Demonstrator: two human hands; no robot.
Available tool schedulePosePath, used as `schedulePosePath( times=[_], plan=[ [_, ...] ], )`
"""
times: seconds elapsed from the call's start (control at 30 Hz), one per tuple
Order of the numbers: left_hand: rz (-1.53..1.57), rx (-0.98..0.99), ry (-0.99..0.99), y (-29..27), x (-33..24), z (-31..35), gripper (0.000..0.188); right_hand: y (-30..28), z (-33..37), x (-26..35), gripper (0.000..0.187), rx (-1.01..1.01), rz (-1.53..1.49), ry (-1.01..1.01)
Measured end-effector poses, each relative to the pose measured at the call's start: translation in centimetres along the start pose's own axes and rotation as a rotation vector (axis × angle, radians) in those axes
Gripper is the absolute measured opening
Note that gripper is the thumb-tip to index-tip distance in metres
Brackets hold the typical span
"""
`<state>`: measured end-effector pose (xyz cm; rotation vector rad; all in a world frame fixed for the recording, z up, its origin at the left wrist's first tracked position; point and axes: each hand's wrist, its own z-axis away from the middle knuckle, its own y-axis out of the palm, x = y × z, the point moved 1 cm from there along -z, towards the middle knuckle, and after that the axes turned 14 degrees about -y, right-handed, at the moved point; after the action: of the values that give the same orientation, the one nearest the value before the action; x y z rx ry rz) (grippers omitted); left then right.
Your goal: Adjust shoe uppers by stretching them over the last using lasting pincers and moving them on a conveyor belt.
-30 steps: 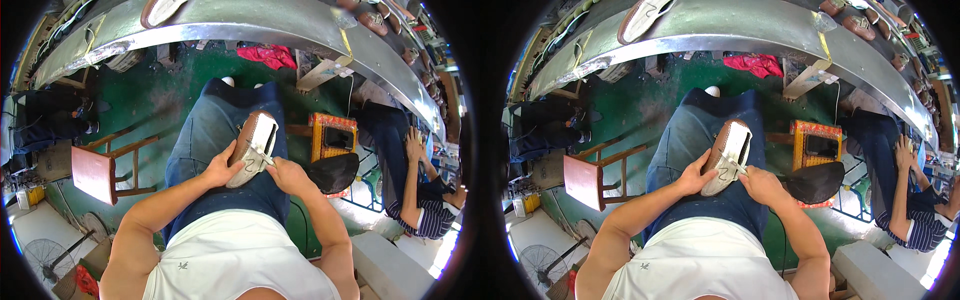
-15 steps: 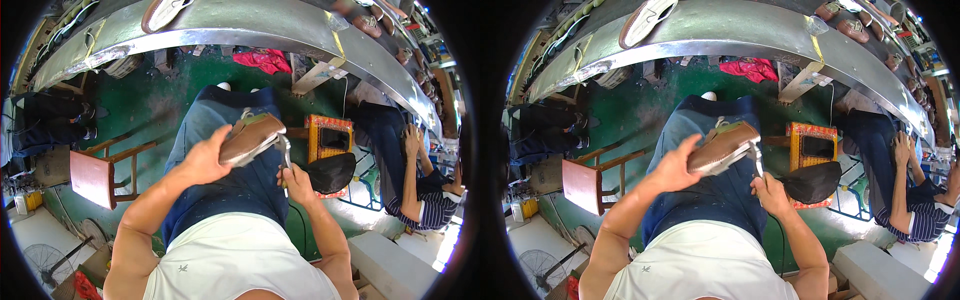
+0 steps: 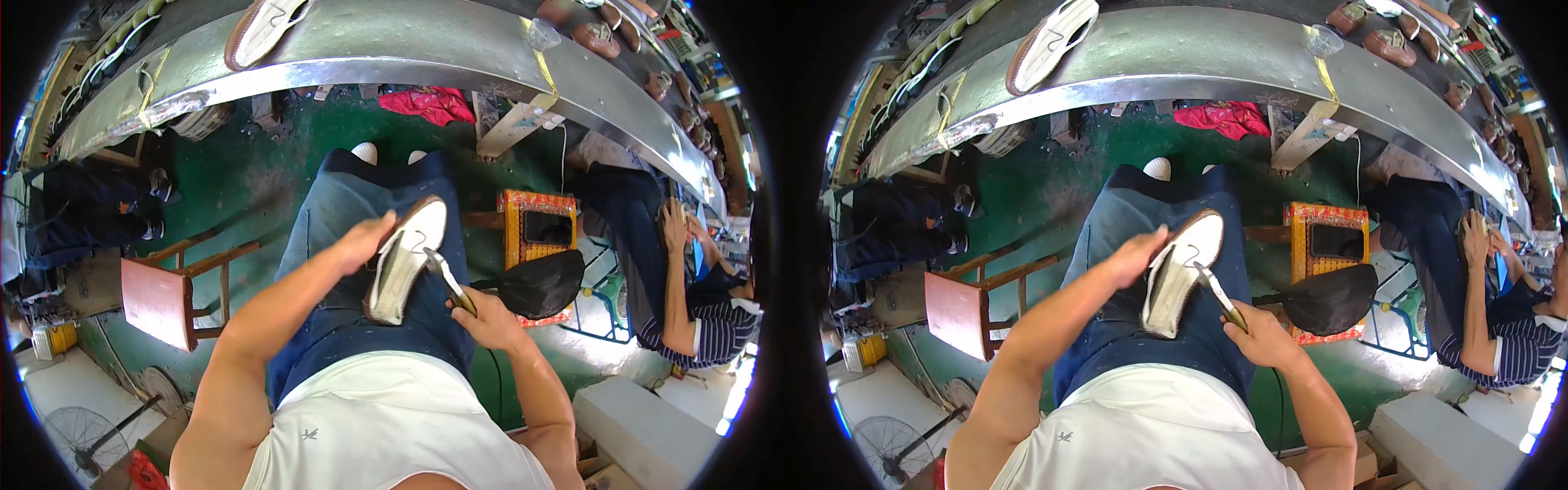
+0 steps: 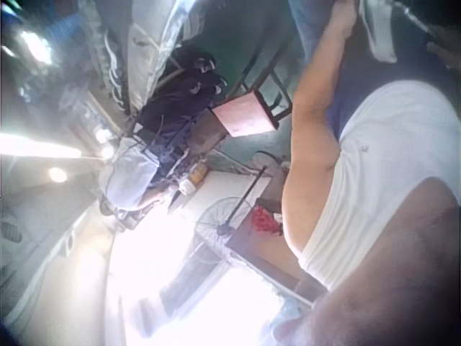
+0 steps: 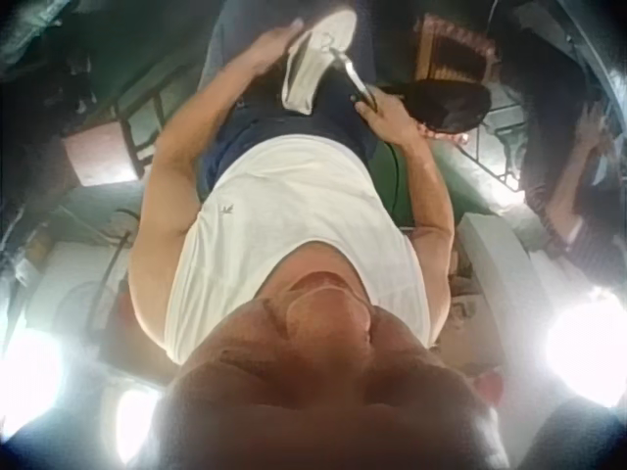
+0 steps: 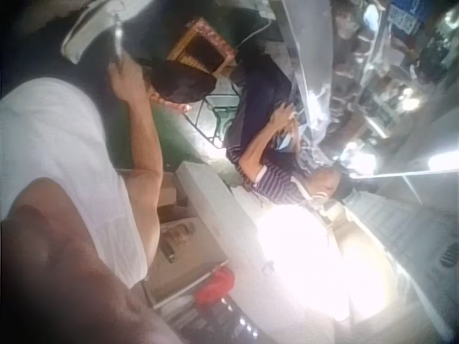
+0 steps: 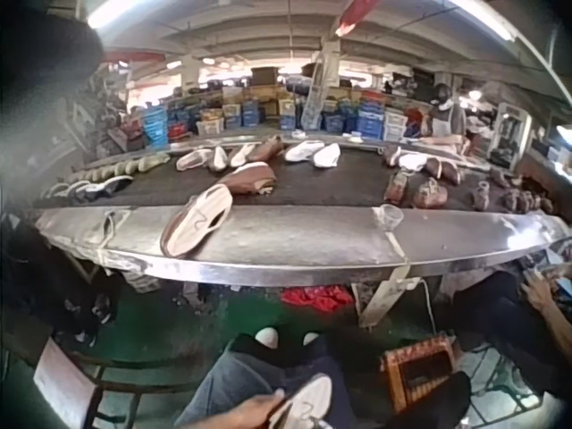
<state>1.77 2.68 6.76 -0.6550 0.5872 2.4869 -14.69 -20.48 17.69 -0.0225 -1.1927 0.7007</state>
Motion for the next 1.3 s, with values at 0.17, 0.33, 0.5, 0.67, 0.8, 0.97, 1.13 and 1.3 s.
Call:
schedulePosePath(
  times=[0.17, 0.33, 0.5, 0.67, 0.8, 0.97, 1.13, 1.3],
  plan=[
    [-0.062, 0.000, 0.331, 1.3, 7.2, 0.4, 0.060, -0.2, -1.9, -0.3, 0.055, -0.034, 0.198, -0.303],
    [-0.351, -0.227, 0.560, 1.8, 10.3, 0.0, 0.061, -3.4, -5.0, 5.5, 0.039, 0.386, 0.407, -0.014],
    [-0.192, -0.093, 0.461, 2.0, 9.0, 1.7, 0.070, -2.2, -6.4, 4.0, 0.028, 0.434, 0.535, -0.102],
    [0.197, 0.083, 0.333, 2.0, 6.9, 1.8, 0.077, 4.4, -5.1, -0.8, 0.025, -0.120, 0.214, -0.154],
    [0.167, 0.047, 0.307, 1.7, 6.7, 0.7, 0.081, 3.6, -5.1, -1.4, 0.033, -0.094, -0.007, -0.025],
    [0.097, -0.046, 0.352, 2.5, 6.6, -0.1, 0.079, -0.2, -5.2, 0.2, 0.040, -0.243, 0.686, -0.280],
    [-0.257, -0.347, 0.415, 2.9, 6.8, 0.2, 0.076, -2.3, -7.3, 0.2, 0.032, -0.001, 0.302, -0.111],
    [-0.233, -0.331, 0.466, 2.9, 5.8, 1.3, 0.074, 4.7, -7.1, -2.5, 0.027, -0.262, -0.076, 0.052]
  ],
)
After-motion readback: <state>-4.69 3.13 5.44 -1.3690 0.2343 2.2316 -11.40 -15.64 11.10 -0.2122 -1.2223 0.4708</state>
